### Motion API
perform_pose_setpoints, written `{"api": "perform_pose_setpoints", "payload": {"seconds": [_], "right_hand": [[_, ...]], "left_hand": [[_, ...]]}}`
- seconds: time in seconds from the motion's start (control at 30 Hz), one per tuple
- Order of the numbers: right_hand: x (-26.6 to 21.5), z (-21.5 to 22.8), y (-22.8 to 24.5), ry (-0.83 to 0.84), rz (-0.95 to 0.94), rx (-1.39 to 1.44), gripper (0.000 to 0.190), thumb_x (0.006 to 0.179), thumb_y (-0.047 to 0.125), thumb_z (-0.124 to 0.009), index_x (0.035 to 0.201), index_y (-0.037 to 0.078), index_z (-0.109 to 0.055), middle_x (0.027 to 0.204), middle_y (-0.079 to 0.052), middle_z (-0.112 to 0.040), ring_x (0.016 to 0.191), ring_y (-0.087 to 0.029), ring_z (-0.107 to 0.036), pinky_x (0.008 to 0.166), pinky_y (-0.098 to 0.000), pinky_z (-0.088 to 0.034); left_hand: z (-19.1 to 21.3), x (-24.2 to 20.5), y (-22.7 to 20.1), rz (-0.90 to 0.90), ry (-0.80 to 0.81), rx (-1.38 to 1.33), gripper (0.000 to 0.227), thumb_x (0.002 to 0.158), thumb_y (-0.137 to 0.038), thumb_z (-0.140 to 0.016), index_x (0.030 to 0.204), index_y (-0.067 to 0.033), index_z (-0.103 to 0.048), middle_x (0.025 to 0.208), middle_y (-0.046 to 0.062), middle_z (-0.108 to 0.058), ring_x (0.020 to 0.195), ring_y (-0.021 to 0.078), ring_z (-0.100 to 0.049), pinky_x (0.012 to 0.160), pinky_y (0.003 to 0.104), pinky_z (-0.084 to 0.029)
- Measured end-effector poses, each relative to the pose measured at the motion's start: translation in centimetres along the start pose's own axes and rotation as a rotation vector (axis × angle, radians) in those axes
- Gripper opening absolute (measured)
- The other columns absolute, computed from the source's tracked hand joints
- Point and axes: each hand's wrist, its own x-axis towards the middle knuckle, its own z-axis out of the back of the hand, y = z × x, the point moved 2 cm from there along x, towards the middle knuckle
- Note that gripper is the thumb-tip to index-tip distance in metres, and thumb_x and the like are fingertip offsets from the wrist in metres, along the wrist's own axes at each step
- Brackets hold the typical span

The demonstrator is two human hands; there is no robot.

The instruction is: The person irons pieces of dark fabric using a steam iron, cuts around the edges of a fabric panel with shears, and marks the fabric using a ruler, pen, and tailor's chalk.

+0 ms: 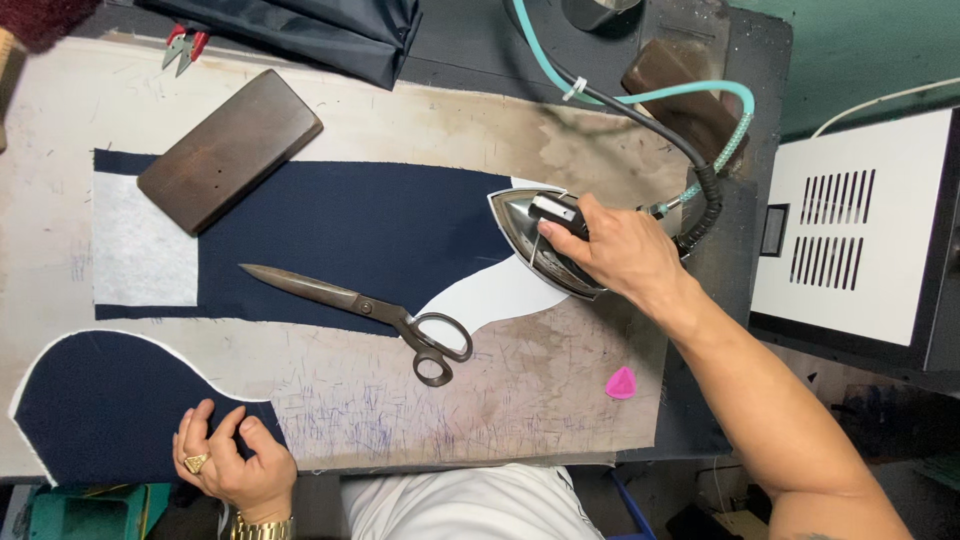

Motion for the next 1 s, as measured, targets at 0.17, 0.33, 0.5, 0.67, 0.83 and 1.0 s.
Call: {"api": "perform_pose_setpoints", "payload": {"seconds": [0.17,0.33,0.5,0.67,0.83,1.0], "right_hand": [[0.0,-0.2,0.6,0.015,0.231,-0.087,0.06,0.103,0.066,-0.045,0.1,0.007,-0.048,0.07,-0.019,-0.068,0.064,-0.048,-0.065,0.056,-0.0574,-0.05],[-0.1,-0.7,0.6,0.021,0.299,-0.087,0.059,0.103,0.066,-0.048,0.093,0.008,-0.045,0.067,-0.015,-0.063,0.063,-0.047,-0.063,0.055,-0.0576,-0.048],[-0.8,-0.4,0.6,-0.01,0.345,-0.073,0.063,0.102,0.07,-0.046,0.09,0.008,-0.045,0.072,-0.008,-0.066,0.062,-0.048,-0.063,0.051,-0.0582,-0.048],[-0.9,-0.1,0.3,0.08,0.325,-0.059,0.064,0.102,0.072,-0.042,0.092,0.008,-0.043,0.077,-0.011,-0.068,0.069,-0.05,-0.064,0.057,-0.0598,-0.048],[-1.2,-0.1,-0.1,-0.08,0.381,-0.061,0.054,0.101,0.065,-0.049,0.106,0.011,-0.052,0.088,-0.008,-0.07,0.078,-0.042,-0.068,0.059,-0.0569,-0.051],[-4.3,-4.7,2.9,-0.882,0.96,0.14,0.039,0.09,0.034,-0.083,0.112,0.005,-0.071,0.106,-0.014,-0.07,0.094,-0.04,-0.064,0.084,-0.0527,-0.051]], "left_hand": [[-0.1,-0.1,0.0,-0.004,-0.01,0.009,0.01,0.1,0.005,-0.064,0.098,0.0085,-0.073,0.127,0.03,-0.071,0.124,0.0504,-0.064,0.115,0.059,-0.042],[-0.1,-0.1,0.1,-0.034,0.006,-0.01,0.01,0.102,0.006,-0.063,0.1,0.0099,-0.072,0.129,0.032,-0.07,0.124,0.0522,-0.063,0.113,0.059,-0.041],[-0.1,-0.2,-0.2,-0.024,0.026,0.01,0.011,0.103,0.004,-0.063,0.101,0.009,-0.072,0.131,0.03,-0.069,0.126,0.0521,-0.063,0.111,0.057,-0.041],[-0.1,-0.2,-0.5,-0.006,0.013,0.001,0.01,0.102,0.005,-0.062,0.101,0.01,-0.07,0.131,0.03,-0.068,0.125,0.0524,-0.063,0.11,0.058,-0.04],[-0.5,0.4,-0.5,-0.047,-0.01,-0.012,0.013,0.103,0.001,-0.062,0.099,0.0088,-0.072,0.127,0.03,-0.069,0.122,0.0516,-0.063,0.11,0.059,-0.042],[0.0,0.1,1.1,0.033,-0.15,-0.002,0.008,0.098,-0.009,-0.065,0.096,-0.0042,-0.072,0.122,0.021,-0.071,0.119,0.0436,-0.064,0.11,0.055,-0.04]]}}
